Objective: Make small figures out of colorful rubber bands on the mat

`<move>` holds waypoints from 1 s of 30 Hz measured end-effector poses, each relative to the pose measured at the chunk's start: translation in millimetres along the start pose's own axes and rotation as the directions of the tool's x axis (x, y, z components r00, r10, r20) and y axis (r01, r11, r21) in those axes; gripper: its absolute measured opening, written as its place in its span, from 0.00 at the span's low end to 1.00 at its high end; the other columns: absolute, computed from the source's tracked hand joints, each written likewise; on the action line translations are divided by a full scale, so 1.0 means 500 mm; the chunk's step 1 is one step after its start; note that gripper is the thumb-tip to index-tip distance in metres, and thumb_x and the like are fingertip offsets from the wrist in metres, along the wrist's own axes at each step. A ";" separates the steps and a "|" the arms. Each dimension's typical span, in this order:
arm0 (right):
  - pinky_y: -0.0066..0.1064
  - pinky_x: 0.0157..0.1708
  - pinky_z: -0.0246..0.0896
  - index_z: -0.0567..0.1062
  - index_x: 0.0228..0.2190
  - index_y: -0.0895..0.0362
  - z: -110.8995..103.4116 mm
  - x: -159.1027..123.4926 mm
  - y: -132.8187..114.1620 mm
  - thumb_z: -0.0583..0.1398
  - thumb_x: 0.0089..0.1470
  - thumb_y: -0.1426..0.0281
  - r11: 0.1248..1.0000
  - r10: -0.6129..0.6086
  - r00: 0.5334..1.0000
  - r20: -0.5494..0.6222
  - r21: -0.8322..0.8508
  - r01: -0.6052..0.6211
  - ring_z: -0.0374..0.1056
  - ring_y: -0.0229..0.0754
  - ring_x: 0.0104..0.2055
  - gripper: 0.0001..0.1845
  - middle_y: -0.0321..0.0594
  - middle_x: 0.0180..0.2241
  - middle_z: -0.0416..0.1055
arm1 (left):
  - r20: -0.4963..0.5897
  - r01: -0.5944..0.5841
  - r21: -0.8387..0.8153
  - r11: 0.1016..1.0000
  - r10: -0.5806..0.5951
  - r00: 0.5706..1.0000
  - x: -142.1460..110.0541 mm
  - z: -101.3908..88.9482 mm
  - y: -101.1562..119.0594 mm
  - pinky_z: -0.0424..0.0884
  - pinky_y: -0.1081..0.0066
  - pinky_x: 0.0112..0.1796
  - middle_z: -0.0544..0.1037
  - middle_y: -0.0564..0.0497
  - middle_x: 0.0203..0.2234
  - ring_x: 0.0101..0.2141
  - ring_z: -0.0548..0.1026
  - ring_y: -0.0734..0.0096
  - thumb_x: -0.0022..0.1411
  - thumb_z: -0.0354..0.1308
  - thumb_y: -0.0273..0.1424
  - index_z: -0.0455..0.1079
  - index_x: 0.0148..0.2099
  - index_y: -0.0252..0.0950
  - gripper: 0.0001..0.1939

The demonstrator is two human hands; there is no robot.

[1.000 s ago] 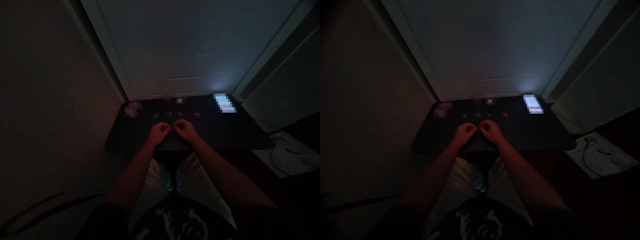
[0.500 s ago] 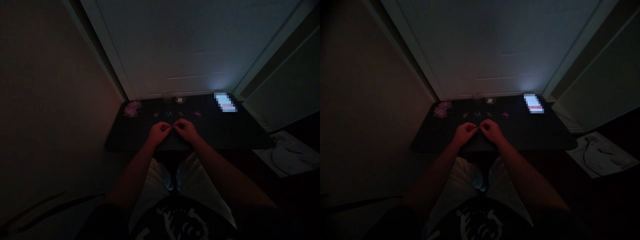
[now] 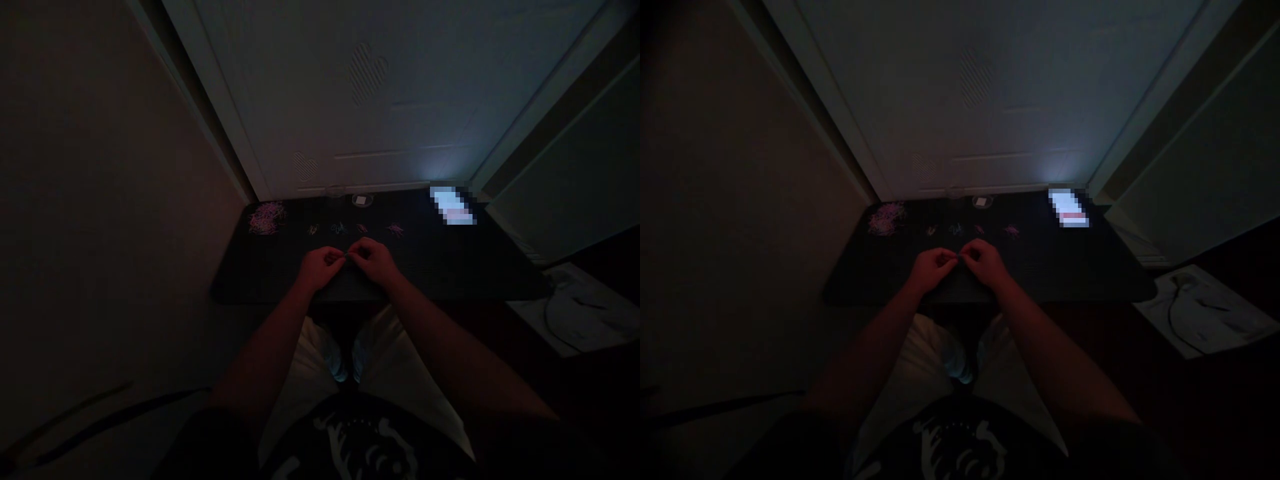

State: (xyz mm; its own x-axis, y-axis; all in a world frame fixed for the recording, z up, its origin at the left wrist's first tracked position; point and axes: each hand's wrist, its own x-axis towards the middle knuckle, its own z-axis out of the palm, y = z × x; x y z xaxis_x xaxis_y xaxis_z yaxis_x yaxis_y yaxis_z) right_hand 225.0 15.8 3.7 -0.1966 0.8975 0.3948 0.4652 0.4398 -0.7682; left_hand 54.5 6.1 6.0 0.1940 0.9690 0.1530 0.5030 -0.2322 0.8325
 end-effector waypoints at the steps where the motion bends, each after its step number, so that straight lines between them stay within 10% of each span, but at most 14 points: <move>1: 0.28 0.29 0.56 0.73 0.27 0.58 0.000 0.000 0.000 0.58 0.47 0.71 1.000 -0.002 1.000 0.000 0.004 0.002 0.62 0.36 0.28 0.04 0.37 0.26 0.69 | 0.005 -0.004 0.019 1.000 0.004 1.000 0.000 -0.001 0.000 0.71 0.72 0.34 0.79 0.49 0.30 0.30 0.75 0.72 0.54 0.58 0.34 0.73 0.37 0.35 0.10; 20: 0.27 0.27 0.55 0.70 0.25 0.57 0.001 0.000 -0.008 0.56 0.44 0.74 0.999 0.028 0.999 0.019 -0.024 -0.028 0.61 0.36 0.26 0.03 0.35 0.24 0.66 | -0.023 -0.013 0.031 0.999 0.014 1.000 0.000 -0.006 0.001 0.68 0.75 0.29 0.76 0.51 0.27 0.27 0.72 0.75 0.54 0.56 0.34 0.71 0.33 0.34 0.08; 30: 0.32 0.33 0.58 0.70 0.28 0.57 0.001 -0.006 0.008 0.53 0.46 0.75 0.951 0.154 0.956 -0.250 -0.225 -0.213 0.64 0.41 0.31 0.07 0.41 0.28 0.69 | -0.153 0.045 0.072 0.996 -0.034 0.988 0.001 -0.008 0.008 0.69 0.74 0.31 0.76 0.52 0.27 0.27 0.72 0.75 0.55 0.56 0.34 0.72 0.33 0.34 0.08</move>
State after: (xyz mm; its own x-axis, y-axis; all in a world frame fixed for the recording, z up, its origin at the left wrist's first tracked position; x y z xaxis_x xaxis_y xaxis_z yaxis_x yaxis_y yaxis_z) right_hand 226.9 15.1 -0.9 0.1001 0.9175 0.3849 0.6785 0.2200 -0.7009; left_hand 53.4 6.1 11.8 0.0456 0.9778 0.2046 0.5704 -0.1937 0.7982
